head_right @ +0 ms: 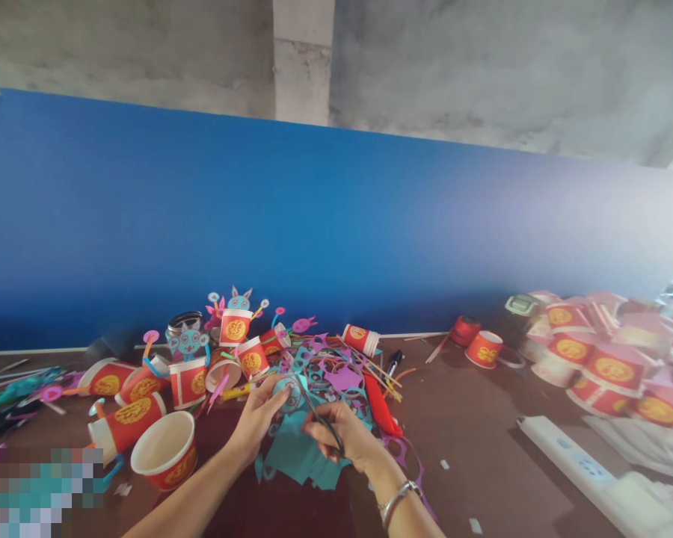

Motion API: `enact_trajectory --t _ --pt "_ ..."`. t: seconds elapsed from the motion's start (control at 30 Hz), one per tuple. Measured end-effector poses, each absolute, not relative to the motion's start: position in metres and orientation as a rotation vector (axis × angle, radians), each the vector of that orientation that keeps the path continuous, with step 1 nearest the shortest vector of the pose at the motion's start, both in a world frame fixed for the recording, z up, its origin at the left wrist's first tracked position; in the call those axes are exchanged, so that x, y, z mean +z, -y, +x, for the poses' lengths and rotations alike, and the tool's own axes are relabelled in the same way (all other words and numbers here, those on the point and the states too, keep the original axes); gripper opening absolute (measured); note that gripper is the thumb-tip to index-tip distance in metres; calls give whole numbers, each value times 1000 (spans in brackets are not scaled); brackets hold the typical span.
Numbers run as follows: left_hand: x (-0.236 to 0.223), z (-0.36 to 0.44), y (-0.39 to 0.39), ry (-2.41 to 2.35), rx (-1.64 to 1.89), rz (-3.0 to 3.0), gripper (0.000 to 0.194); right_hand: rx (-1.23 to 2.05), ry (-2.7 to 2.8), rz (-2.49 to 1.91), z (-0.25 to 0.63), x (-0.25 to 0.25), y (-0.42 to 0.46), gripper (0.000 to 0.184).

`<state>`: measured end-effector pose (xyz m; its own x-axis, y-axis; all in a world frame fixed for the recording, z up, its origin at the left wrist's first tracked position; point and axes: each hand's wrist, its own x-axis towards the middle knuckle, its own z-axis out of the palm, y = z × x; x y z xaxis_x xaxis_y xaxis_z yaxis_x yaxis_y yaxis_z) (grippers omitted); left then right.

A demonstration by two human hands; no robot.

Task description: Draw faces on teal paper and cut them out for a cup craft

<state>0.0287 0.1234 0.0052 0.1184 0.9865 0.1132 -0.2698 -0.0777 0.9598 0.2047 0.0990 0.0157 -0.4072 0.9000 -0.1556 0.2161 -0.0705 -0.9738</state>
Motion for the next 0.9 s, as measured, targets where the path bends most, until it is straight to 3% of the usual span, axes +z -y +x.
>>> enact_trajectory --t 0.9 --pt "-4 26 -131 -863 1272 1366 18 1578 1656 -1217 213 14 -99 26"
